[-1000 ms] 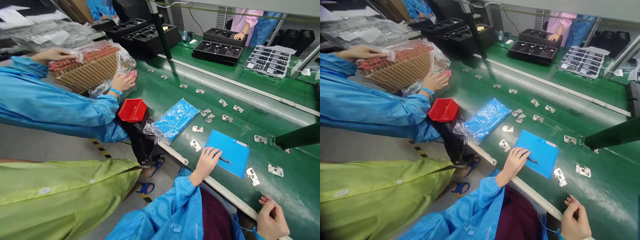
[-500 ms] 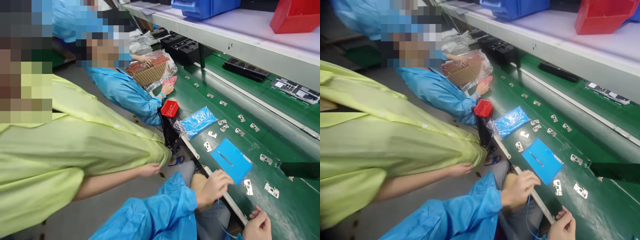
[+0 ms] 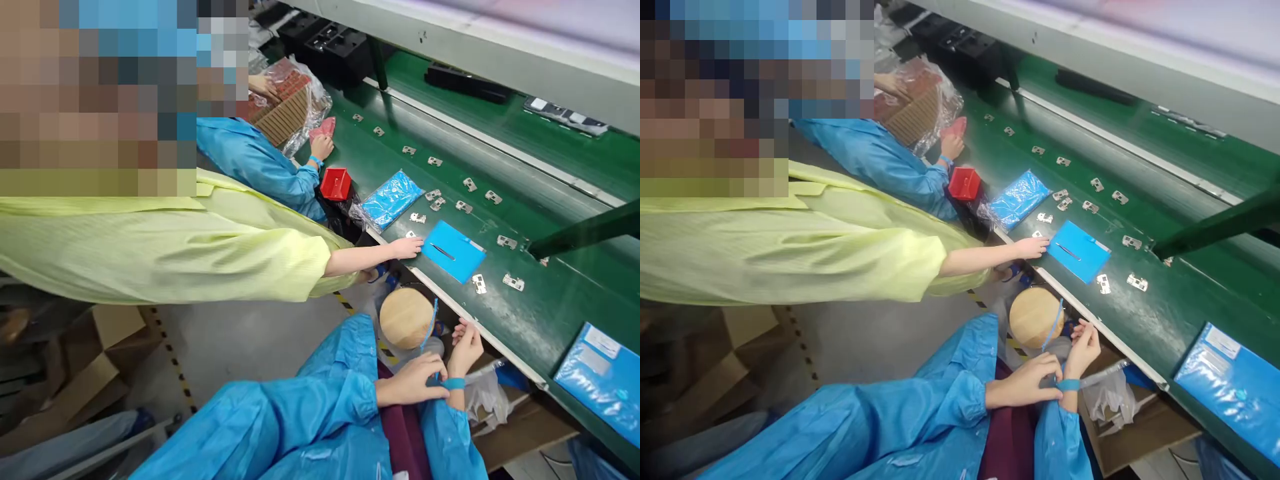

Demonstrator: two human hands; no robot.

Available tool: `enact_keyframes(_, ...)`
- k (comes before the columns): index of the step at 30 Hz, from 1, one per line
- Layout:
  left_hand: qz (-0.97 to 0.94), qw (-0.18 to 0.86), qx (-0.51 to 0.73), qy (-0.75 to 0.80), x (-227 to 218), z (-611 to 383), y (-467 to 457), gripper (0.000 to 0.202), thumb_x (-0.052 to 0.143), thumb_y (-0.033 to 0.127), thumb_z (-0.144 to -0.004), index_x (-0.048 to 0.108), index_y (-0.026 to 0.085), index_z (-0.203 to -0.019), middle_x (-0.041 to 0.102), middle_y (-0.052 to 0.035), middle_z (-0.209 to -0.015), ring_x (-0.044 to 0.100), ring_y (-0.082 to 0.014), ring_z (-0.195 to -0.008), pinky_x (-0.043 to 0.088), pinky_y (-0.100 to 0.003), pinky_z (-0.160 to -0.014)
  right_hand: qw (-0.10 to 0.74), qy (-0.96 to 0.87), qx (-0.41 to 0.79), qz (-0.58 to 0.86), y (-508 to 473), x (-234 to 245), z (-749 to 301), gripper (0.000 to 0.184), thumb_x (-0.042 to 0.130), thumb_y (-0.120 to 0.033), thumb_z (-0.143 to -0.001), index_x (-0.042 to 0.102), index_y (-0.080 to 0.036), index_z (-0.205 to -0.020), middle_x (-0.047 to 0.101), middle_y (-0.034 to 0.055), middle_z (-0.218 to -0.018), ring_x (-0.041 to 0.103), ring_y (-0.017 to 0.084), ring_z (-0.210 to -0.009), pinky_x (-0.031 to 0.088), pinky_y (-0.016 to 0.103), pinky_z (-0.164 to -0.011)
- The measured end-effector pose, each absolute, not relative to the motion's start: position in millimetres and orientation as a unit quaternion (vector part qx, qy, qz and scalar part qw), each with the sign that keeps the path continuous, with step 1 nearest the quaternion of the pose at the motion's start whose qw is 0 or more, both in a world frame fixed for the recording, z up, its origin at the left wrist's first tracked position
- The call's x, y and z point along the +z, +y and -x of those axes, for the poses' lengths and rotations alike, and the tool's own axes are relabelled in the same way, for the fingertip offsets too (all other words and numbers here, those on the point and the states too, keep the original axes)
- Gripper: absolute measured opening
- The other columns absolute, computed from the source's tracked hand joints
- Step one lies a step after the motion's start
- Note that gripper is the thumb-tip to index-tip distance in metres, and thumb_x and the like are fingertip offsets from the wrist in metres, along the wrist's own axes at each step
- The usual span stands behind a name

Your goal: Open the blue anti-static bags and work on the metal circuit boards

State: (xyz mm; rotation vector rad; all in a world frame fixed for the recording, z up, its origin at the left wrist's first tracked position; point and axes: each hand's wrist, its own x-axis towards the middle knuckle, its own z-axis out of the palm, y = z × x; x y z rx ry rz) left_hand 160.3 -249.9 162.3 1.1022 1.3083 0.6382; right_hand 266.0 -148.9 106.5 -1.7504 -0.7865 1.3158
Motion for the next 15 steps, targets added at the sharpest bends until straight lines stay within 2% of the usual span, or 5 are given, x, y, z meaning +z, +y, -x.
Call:
enact_keyframes(5, -0.437, 0.621, 0.302, 0.576, 176.0, -163.5, -263.4, 0.026, 0.088, 0.039, -0.092, 0.071, 0.02, -0.087, 0.075, -0.0028, -0.099, 0.062, -0.0215, -0.102, 0.045, -0.034, -0.101, 0.341, -0.297, 0.588, 0.67, -174.1, 98.6, -266.8, 0.072, 0.07, -0.082, -0.083, 0.076, -0.012, -0.096, 0.07, 0.0071, -0.078, 0.06, 0.016, -0.061, 0.039, 0.023, -0.047)
enact_keyframes(7, -0.411, 0.622, 0.301, 0.595, 184.9, -161.2, -270.7, 0.025, 0.082, 0.037, -0.095, 0.07, 0.019, -0.085, 0.076, -0.0038, -0.099, 0.062, -0.0213, -0.102, 0.046, -0.033, -0.096, 0.312, -0.281, 0.611, 0.672, -189.4, 93.0, -263.7, 0.075, 0.069, -0.085, -0.08, 0.075, -0.012, -0.097, 0.071, 0.0079, -0.079, 0.061, 0.017, -0.062, 0.04, 0.023, -0.046)
enact_keyframes(10, -0.375, 0.641, 0.281, 0.608, 195.8, -157.1, -284.7, 0.02, 0.079, 0.033, -0.094, 0.069, 0.018, -0.085, 0.073, -0.0021, -0.092, 0.06, -0.0183, -0.09, 0.047, -0.029, -0.085, 0.249, -0.263, 0.655, 0.663, -214.9, 83.2, -255.7, 0.079, 0.069, -0.088, -0.074, 0.075, -0.013, -0.099, 0.073, 0.0102, -0.082, 0.063, 0.019, -0.063, 0.041, 0.025, -0.046)
enact_keyframes(12, -0.367, 0.661, 0.254, 0.604, 199.8, -153.7, -293.0, 0.017, 0.077, 0.031, -0.091, 0.068, 0.018, -0.085, 0.069, 0.0002, -0.085, 0.058, -0.0162, -0.081, 0.046, -0.028, -0.078, 0.205, -0.255, 0.684, 0.652, -231.0, 77.6, -249.2, 0.077, 0.07, -0.086, -0.077, 0.074, -0.014, -0.101, 0.075, 0.0109, -0.085, 0.066, 0.02, -0.065, 0.043, 0.025, -0.047)
enact_keyframes(15, -0.392, 0.684, 0.201, 0.581, 201.8, -144.0, -302.0, 0.016, 0.071, 0.033, -0.092, 0.066, 0.019, -0.088, 0.068, -0.0003, -0.085, 0.059, -0.0172, -0.08, 0.047, -0.028, -0.077, 0.163, -0.242, 0.697, 0.656, -253.9, 75.1, -238.5, 0.059, 0.072, -0.073, -0.093, 0.072, -0.014, -0.102, 0.074, 0.0079, -0.089, 0.068, 0.018, -0.069, 0.045, 0.024, -0.05)
